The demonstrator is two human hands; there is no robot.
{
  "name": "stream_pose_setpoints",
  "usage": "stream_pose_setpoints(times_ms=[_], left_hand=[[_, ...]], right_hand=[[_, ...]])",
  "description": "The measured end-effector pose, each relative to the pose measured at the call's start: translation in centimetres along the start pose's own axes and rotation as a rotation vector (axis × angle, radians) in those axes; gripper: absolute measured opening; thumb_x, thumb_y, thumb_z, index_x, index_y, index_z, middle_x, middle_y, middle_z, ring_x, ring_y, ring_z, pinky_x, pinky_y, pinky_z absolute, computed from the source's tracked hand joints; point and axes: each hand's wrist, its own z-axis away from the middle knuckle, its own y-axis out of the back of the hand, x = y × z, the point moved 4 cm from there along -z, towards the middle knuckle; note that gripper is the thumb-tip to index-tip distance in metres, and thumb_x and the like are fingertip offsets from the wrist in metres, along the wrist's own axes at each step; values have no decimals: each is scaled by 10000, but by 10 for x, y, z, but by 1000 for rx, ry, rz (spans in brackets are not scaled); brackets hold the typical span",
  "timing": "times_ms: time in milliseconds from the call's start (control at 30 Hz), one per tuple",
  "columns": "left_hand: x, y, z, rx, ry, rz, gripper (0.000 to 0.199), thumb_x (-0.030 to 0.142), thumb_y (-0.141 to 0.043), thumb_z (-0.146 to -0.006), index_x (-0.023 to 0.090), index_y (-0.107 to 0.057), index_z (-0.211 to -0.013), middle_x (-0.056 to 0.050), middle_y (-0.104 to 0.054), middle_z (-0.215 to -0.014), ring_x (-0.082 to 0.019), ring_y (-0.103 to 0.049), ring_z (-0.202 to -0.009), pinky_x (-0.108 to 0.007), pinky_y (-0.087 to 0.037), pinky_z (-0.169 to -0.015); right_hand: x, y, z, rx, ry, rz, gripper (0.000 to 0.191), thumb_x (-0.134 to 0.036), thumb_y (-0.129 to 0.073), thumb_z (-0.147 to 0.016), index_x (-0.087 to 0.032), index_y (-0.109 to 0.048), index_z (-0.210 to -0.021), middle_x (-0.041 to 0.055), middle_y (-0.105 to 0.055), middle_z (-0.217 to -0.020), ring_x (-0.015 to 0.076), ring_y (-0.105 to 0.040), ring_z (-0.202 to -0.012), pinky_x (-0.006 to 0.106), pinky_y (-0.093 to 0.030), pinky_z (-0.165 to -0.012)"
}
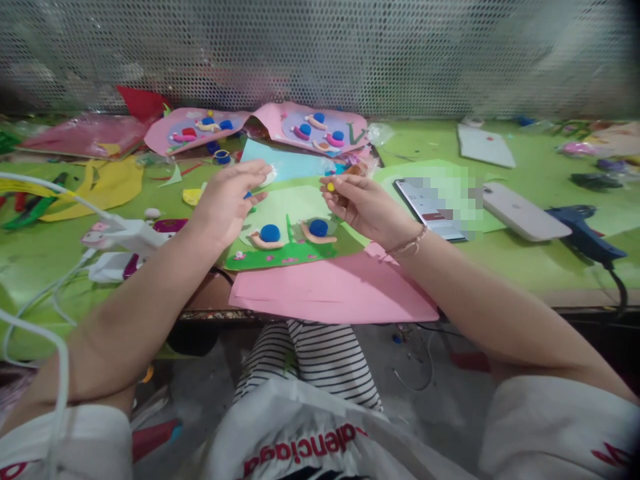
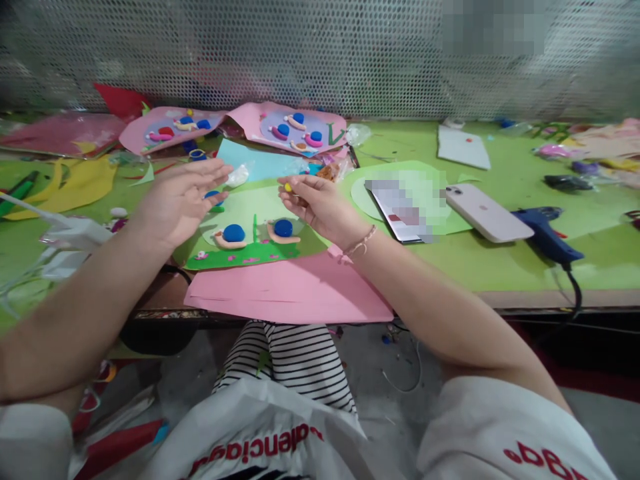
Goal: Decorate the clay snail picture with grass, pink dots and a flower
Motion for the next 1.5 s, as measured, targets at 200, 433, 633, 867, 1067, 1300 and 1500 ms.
stream_pose_setpoints(times_ms=[200,433,633,867,1067,1300,1500], left_hand=[[2,-1,2,-11,6,-1,199,56,-532,-683,117,-639,-840,-100,-652,-997,-224,-530,-1136,-319,-440,-888],[0,0,0,-32,2,-4,202,55,-529,-686,119,-637,-844,-92,-659,-988,-223,-541,-1129,-337,-441,-890],[-1,0,1,-36,5,-13,194,74,-544,-682,118,-641,-844,-102,-654,-1017,-229,-539,-1131,-347,-428,-911],[0,0,0,-38,13,-20,198,85,-542,-692,122,-633,-864,-91,-660,-1015,-218,-539,-1133,-331,-433,-904],[1,-1,1,-28,23,-29,196,74,-528,-693,130,-632,-850,-77,-664,-993,-209,-548,-1121,-342,-427,-919],[1,0,1,-36,15,-24,189,87,-550,-686,119,-641,-848,-90,-657,-985,-228,-545,-1120,-347,-428,-914],[0,0,0,-33,27,-22,197,69,-524,-709,126,-631,-864,-72,-663,-985,-202,-552,-1114,-336,-421,-920]], right_hand=[[0,-1,0,-28,58,25,145,-61,-706,-683,-157,-637,-767,-20,-644,-791,33,-627,-753,80,-532,-700],[0,1,-2,3,-1,-13,152,-167,-495,-890,-120,-625,-828,10,-639,-732,17,-597,-609,100,-539,-617],[-1,-2,1,-20,28,3,173,-12,-621,-748,-146,-629,-858,-8,-662,-792,50,-653,-784,101,-543,-703],[-3,-1,1,17,-10,10,275,-282,-450,-922,-123,-610,-764,-4,-605,-598,29,-593,-537,98,-528,-528],[-1,-2,1,-8,11,-41,181,-76,-448,-891,-107,-626,-877,33,-680,-850,48,-660,-788,113,-545,-726],[-1,4,-3,-12,34,-29,153,-233,-698,-740,-143,-575,-720,-69,-555,-623,-5,-545,-504,70,-480,-484],[-1,1,-1,-27,18,-46,139,-135,-508,-879,-123,-644,-855,15,-665,-862,4,-622,-705,80,-528,-704]])
